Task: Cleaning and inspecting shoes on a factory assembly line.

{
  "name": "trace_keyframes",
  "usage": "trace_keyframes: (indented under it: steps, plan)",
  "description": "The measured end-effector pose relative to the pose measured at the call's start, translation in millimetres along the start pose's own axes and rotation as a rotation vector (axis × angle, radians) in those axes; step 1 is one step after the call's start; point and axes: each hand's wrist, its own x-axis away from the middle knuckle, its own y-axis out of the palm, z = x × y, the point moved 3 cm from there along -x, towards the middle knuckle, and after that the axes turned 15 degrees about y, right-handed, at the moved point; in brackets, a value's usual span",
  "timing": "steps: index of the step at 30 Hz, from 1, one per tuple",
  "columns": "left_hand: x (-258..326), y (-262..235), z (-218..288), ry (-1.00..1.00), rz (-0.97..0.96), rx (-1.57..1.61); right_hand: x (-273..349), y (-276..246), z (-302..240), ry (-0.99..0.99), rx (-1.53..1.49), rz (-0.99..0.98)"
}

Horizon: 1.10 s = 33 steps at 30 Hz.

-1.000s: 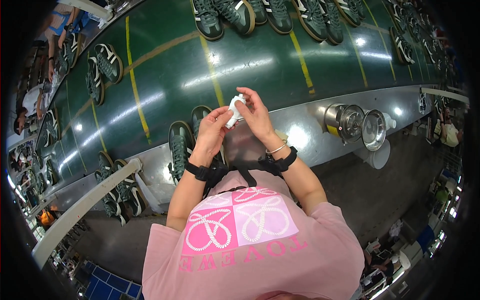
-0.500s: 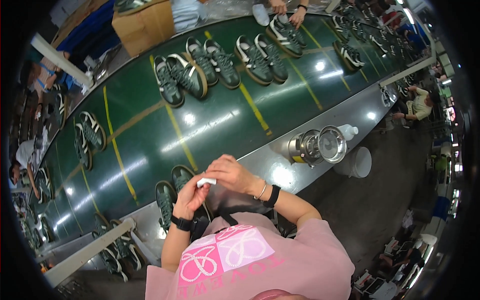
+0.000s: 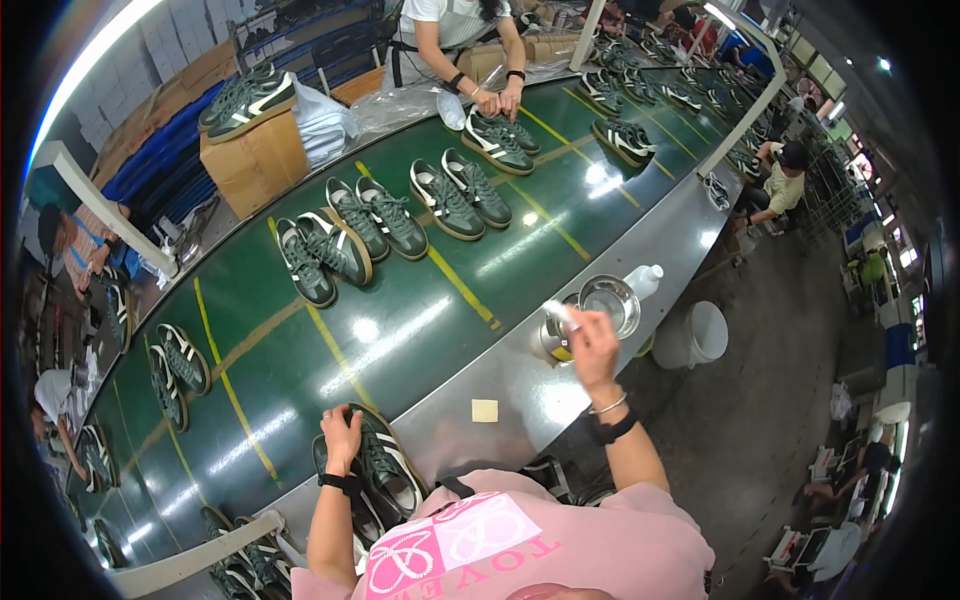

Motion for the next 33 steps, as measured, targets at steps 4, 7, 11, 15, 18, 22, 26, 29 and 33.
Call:
trace_keyframes:
  steps: [4,7,11,15,18,22,26,29,33]
  plan:
    - [-9,24,-34,-0.020,-0.026,-0.072,-20,-37,52,0.126,0.184,0.031]
    - [-17,39,-62,-0.227,-0.163,-0.006,-26,-41,75,0.120,0.196,0.063]
    - [-26,32,-62,-0.196,-0.272,0.124,-19,-38,96,0.184,0.281,0.019]
    - [-24,27,-40,-0.274,-0.210,0.423,-22,-31,102,0.241,0.309,-0.054]
    - [-17,27,-3,-0.257,-0.119,0.786,-26,-31,110,0.213,0.315,-0.064]
    - [-20,22,21,-0.212,-0.029,0.877,-40,-26,109,0.228,0.289,-0.166]
    - [-40,-22,71,-0.101,0.142,0.761,-32,-13,119,0.249,0.239,-0.126]
    - [-56,-48,85,0.028,0.289,0.646,-40,-9,129,0.247,0.284,-0.194]
    - [-68,-66,110,0.088,0.535,0.590,-48,-10,131,0.249,0.285,-0.163]
